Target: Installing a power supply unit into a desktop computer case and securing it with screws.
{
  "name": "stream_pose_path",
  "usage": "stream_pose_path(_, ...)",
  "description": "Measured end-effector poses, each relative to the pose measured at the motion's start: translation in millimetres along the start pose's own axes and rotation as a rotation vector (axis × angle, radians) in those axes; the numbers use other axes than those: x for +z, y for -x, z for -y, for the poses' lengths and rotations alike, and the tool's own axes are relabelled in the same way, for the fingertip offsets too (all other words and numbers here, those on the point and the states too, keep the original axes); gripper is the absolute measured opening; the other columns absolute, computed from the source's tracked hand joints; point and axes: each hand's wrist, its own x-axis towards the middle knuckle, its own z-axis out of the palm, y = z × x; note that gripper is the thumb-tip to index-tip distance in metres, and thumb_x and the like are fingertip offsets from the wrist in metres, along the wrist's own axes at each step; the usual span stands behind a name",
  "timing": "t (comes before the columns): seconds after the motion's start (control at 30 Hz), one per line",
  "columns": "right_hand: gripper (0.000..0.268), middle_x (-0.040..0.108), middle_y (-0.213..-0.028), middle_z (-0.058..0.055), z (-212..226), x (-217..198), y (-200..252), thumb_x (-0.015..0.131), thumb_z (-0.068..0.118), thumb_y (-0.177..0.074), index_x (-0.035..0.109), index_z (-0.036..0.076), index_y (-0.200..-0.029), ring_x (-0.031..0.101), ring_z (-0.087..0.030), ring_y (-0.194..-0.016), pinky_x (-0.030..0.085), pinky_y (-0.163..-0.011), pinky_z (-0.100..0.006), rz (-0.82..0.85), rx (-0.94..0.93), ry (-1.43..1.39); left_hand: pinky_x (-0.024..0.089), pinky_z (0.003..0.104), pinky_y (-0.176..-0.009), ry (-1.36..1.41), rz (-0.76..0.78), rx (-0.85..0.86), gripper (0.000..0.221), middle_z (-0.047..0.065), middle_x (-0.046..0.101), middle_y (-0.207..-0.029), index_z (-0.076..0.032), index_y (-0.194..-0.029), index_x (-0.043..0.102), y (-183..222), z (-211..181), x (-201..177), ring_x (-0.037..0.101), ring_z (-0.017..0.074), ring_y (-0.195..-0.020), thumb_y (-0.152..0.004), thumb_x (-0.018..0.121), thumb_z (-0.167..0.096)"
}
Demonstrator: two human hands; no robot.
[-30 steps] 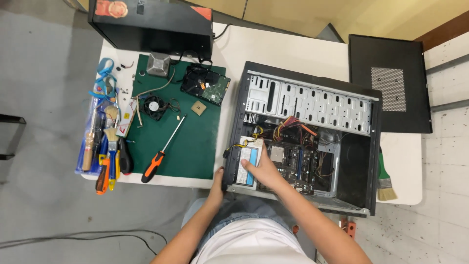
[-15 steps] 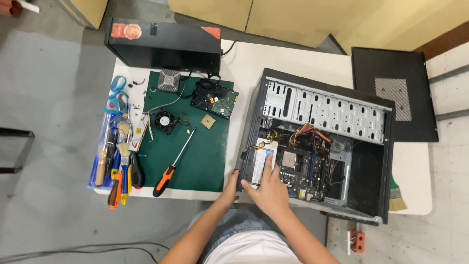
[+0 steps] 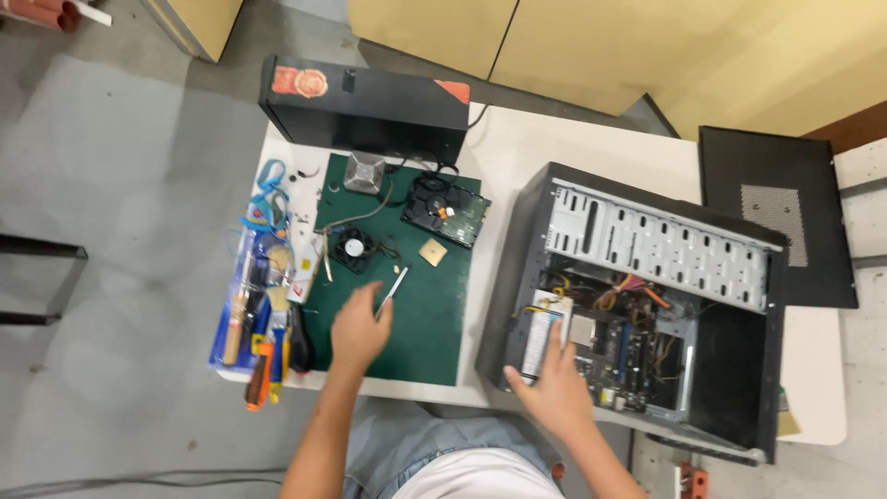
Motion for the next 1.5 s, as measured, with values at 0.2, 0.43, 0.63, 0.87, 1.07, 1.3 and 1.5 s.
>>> stream_pose_path(0.2, 0.117, 0.032, -0.168, -0.018, 14, -8, 2, 0.043, 0.079, -0.080, 0.002, 0.020, -0.172, 0.074, -0.047, -0.108, 0.064, -0.076, -0.058, -0.040, 0.134, -0.017, 0.051, 0.057, -0.080, -0.186, -0.250, 0.198, 0.030, 0.009, 0.075, -0.113, -0.016, -0.123, 0.073, -140, 104, -71, 0.070, 0.0379, -0.104, -0.098, 0.059, -0.027)
stream_pose_path(0.43, 0.108, 0.031, -0.176, -0.002, 67, -37, 25, 0.054, 0.070, -0.080, 0.019, 0.023, -0.170, 0.047, -0.032, -0.150, 0.056, -0.096, -0.056, -0.127, 0.307, -0.226, 0.040, 0.055, -0.102, -0.458, -0.121, 0.353, 0.028, 0.006, 0.074, -0.121, -0.024, -0.125, 0.076, -236, 160, -96, 0.066, 0.0323, -0.107, -0.104, 0.058, -0.021)
stream_pose_path(0.63, 0.087, 0.053, -0.147, -0.036, 77, 36, 38, 0.066, 0.049, -0.100, 0.039, 0.002, -0.167, 0.056, -0.058, -0.136, 0.037, -0.113, -0.071, -0.686, 0.265, -0.124, 0.024, 0.057, -0.122, -0.537, -0.139, 0.506, 0.025, -0.003, 0.072, -0.120, -0.035, -0.125, 0.076, -276, 170, -74, 0.067, 0.0200, -0.118, -0.108, 0.064, -0.021)
stream_pose_path(0.87, 0.046, 0.040, -0.157, -0.031, 166, 156, 90, 0.061, 0.015, -0.101, 0.054, 0.001, -0.144, 0.042, -0.048, -0.146, 0.036, -0.123, -0.057, -0.969, -0.025, -0.370, 0.034, 0.055, -0.111, -0.674, 0.001, 0.678, 0.034, 0.001, 0.073, -0.110, -0.026, -0.113, 0.077, -293, 149, -76, 0.068, 0.0289, -0.102, -0.089, 0.068, -0.004)
stream_pose_path(1.07, 0.039, 0.049, -0.149, -0.016, 189, 197, 92, 0.057, 0.026, -0.101, 0.061, 0.013, -0.137, 0.057, -0.034, -0.137, 0.050, -0.109, -0.048, -0.562, -0.057, -0.555, 0.034, 0.052, -0.109, -0.596, 0.002, 0.619, 0.028, 0.002, 0.075, -0.107, -0.021, -0.113, 0.071, -289, 151, -74, 0.068, 0.0290, -0.099, -0.095, 0.062, -0.002)
stream_pose_path(1.3, 0.041, 0.059, -0.139, -0.001, 217, 161, 63, 0.052, 0.034, -0.104, 0.058, 0.019, -0.141, 0.070, -0.023, -0.104, 0.058, -0.079, -0.042, 0.002, -0.003, -0.491, 0.021, 0.058, -0.119, -0.576, 0.110, 0.588, 0.028, -0.001, 0.072, -0.117, -0.029, -0.103, 0.080, -289, 153, -99, 0.064, 0.0239, -0.109, -0.102, 0.058, -0.012)
stream_pose_path(1.5, 0.058, 0.061, -0.129, -0.006, 245, 182, 17, 0.059, 0.046, -0.101, 0.043, 0.019, -0.150, 0.067, -0.021, -0.076, 0.051, -0.067, -0.040, 0.034, 0.147, -0.636, 0.021, 0.065, -0.123, -0.706, 0.275, 0.645, 0.020, -0.004, 0.071, -0.104, -0.031, -0.092, 0.083, -277, 153, -114, 0.062, 0.0260, -0.111, -0.097, 0.069, -0.017)
